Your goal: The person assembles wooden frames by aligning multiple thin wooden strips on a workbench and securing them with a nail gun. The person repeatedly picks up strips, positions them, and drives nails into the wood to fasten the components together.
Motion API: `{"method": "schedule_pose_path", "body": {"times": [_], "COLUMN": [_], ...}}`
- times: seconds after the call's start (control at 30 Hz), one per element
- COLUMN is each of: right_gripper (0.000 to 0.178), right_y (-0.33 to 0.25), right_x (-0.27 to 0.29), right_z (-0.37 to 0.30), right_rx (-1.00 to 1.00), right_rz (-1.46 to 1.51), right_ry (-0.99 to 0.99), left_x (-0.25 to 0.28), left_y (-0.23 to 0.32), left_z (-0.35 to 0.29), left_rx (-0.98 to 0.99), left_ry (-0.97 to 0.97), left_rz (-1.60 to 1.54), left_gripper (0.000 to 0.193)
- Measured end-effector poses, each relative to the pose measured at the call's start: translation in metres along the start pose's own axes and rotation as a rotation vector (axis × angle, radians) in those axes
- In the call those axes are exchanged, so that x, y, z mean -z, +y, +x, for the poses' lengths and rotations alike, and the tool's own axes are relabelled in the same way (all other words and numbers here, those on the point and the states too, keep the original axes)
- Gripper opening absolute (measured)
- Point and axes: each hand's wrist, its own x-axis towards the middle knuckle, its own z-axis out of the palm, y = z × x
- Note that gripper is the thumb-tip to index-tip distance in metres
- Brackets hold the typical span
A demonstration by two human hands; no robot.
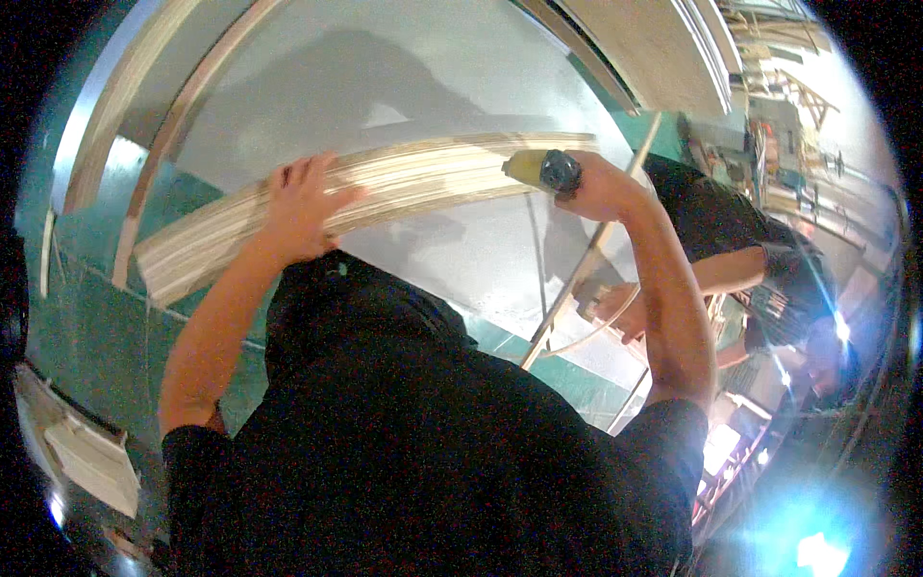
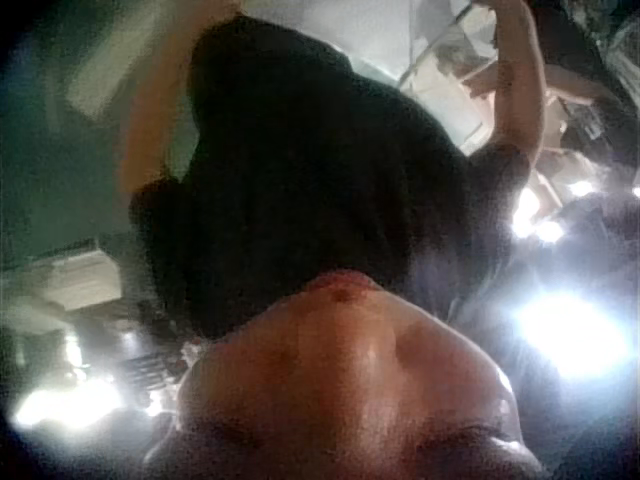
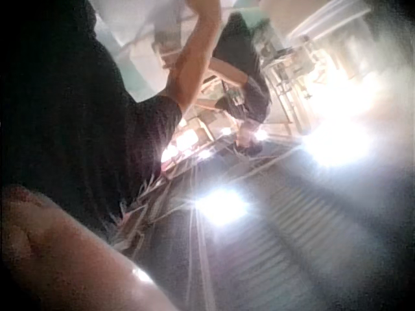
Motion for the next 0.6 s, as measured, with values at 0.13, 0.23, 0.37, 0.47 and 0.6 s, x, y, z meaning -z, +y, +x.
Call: {"method": "schedule_pose_path", "body": {"times": [0.13, 0.23, 0.37, 0.47, 0.6], "right_gripper": [0.05, 0.051, 0.058, 0.052, 0.049], "right_y": [0.068, 0.102, 0.09, 0.072, 0.057], "right_x": [-0.003, -0.01, -0.013, -0.018, -0.025], "right_z": [-0.024, -0.042, -0.043, -0.046, -0.054], "right_rx": [0.006, 0.101, 0.138, 0.285, 0.29], "right_rz": [-0.017, -0.013, 0.033, 0.071, 0.091], "right_ry": [-0.049, -0.018, -0.049, -0.04, -0.158], "left_x": [0.007, 0.03, 0.029, 0.007, -0.008], "left_y": [0.015, 0.056, 0.124, 0.147, 0.153], "left_z": [-0.008, 0.019, 0.106, 0.144, 0.152], "left_rx": [0.108, 0.052, -0.049, -0.052, -0.019], "left_ry": [-0.067, -0.028, -0.014, -0.082, -0.172], "left_rz": [0.029, 0.051, 0.036, 0.08, 0.076], "left_gripper": [0.101, 0.11, 0.108, 0.101, 0.086]}}
